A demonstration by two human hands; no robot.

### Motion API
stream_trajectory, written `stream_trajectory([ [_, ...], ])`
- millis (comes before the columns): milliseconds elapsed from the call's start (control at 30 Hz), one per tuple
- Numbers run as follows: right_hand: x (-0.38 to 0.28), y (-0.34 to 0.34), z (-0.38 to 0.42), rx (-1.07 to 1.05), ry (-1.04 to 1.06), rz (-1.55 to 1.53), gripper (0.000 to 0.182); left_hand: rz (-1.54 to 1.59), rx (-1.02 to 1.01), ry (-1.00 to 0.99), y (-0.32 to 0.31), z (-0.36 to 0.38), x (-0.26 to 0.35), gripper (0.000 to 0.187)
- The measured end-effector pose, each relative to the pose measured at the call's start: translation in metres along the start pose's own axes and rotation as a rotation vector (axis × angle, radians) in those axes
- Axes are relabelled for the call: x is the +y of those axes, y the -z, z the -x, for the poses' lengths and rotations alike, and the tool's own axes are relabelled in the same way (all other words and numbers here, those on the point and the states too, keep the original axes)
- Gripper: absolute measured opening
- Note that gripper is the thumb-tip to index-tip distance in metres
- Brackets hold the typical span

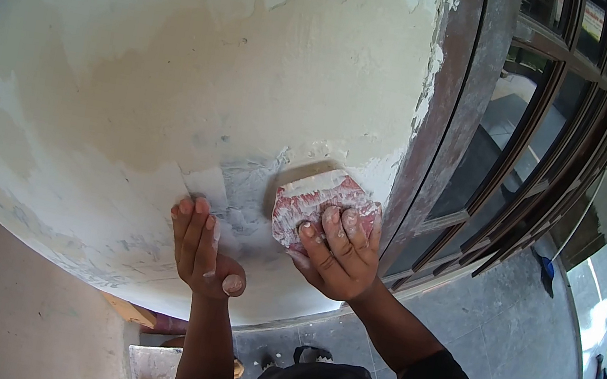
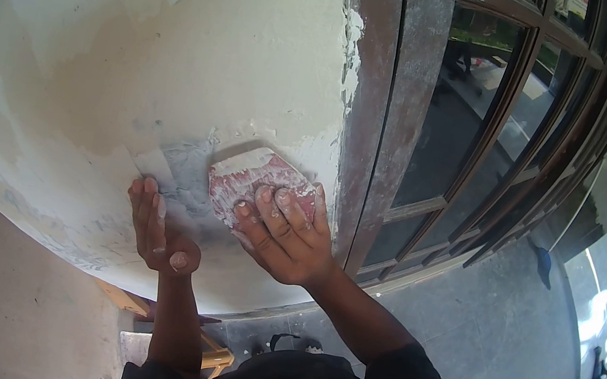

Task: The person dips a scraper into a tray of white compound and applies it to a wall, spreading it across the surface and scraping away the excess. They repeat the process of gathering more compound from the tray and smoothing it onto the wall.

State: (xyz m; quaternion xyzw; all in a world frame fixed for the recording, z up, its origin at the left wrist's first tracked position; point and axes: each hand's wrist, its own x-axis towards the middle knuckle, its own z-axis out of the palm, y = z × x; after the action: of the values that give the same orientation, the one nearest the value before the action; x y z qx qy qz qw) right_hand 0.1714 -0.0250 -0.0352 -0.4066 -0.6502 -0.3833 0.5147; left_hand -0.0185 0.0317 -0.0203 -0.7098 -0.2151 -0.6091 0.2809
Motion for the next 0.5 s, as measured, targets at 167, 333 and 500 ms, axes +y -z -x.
stream_trajectory([
  [167,0.009,-0.006,-0.032,-0.015,-0.016,0.053,0.044,-0.021,-0.024,-0.002,0.002,-0.001,0.002,0.067],
  [333,0.007,0.002,-0.006,-0.043,-0.011,0.021,0.043,-0.004,-0.019,-0.006,0.003,-0.001,0.001,0.067],
  [500,0.01,0.001,-0.015,0.045,0.085,0.023,0.043,0.002,-0.011,-0.008,0.002,0.0,0.0,0.067],
])
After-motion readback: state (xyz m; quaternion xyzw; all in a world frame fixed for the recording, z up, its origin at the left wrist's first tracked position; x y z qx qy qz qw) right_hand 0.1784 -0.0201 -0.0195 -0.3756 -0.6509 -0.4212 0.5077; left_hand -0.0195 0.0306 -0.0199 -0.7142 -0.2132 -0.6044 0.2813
